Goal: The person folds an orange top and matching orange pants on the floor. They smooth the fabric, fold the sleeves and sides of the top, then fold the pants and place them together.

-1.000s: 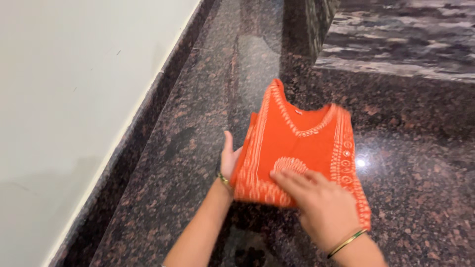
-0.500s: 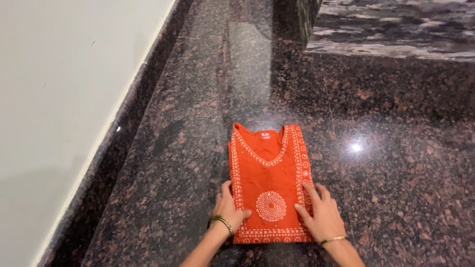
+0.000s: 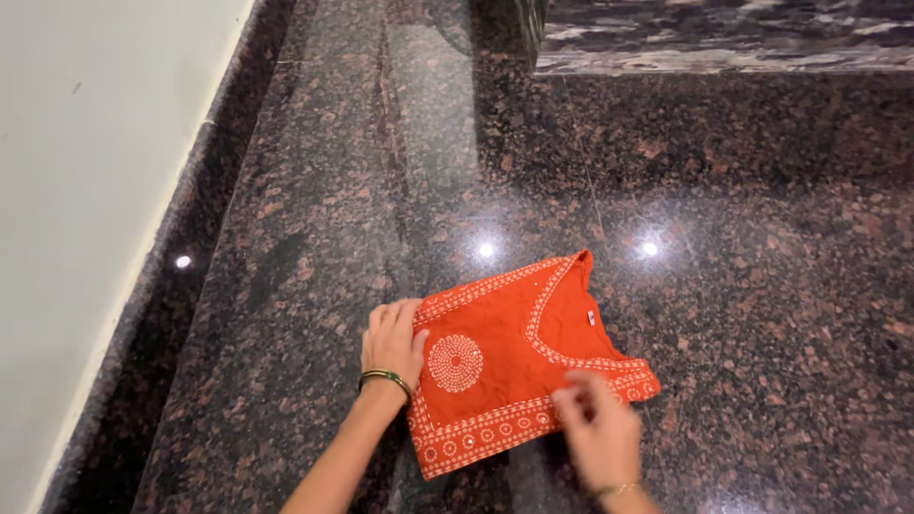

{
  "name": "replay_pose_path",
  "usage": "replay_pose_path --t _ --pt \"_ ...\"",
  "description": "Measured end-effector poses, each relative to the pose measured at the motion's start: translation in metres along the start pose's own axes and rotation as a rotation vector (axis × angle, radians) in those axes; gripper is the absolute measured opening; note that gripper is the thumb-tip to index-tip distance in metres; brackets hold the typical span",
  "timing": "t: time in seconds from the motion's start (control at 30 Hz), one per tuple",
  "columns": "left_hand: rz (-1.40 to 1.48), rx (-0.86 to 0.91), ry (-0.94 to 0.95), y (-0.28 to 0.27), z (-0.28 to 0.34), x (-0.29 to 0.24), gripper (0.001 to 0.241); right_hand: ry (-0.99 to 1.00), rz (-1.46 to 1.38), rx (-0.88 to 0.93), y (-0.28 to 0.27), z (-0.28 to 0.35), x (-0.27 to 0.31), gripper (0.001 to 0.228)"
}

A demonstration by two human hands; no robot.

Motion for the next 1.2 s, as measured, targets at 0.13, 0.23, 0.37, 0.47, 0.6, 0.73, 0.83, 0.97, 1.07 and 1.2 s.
replay_pose_path --t 0.13,0.23,0.37,0.47,0.6,0.73,0.83,0.97,1.07,1.2 --pt "0.033 -0.063 0.205 -0.003 -0.007 -0.002 0.048 0.05 -0.048 -0.227 -0.055 -0.034 -0.027 0.026" --pt "0.11 0.169 0.096 0.017 -0.031 0.022 0.035 0.332 -0.344 -0.171 -0.023 -0.007 -0.07 0.04" --pt "0.038 0.365 0.036 0.031 -0.046 0.043 0.024 0.768 -0.723 0.212 0.092 0.067 -0.086 0.04" --pt "0.059 0.345 0.016 0.031 -0.039 0.042 0.026 0.362 -0.547 0.102 0.085 0.026 -0.053 0.04" --pt "0.191 0.418 -0.121 0.041 0.006 0.034 0.03 -0.007 -0.602 -0.123 0.038 -0.057 -0.033 0.042" --pt "0.335 0.248 -0.224 0.029 0.045 0.011 0.032 0.142 -0.48 -0.06 0.013 -0.069 -0.066 0.017" --pt "0.267 0.103 -0.275 0.011 0.059 0.003 0.034 0.238 -0.378 0.002 0.008 -0.035 -0.083 0.022" --pt "0.244 0.136 -0.338 0.017 0.06 0.007 0.036 0.194 -0.557 0.016 0.014 -0.027 -0.081 0.02" --pt "0.216 0.218 -0.361 0.035 0.059 0.016 0.035 0.213 -0.535 0.076 0.021 -0.041 -0.078 0.026" --pt "0.5 0.113 -0.35 0.056 0.065 0.035 0.034 0.184 -0.618 0.111 0.015 -0.051 -0.08 0.025"
Point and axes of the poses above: each hand's wrist, its own z-axis away from the middle knuckle, its own y-axis out of the palm, x = y × z, the point moved 10 cm from there along -z, towards the middle knuckle, and after that the axes turned 6 degrees about x, right-handed, at the moved point
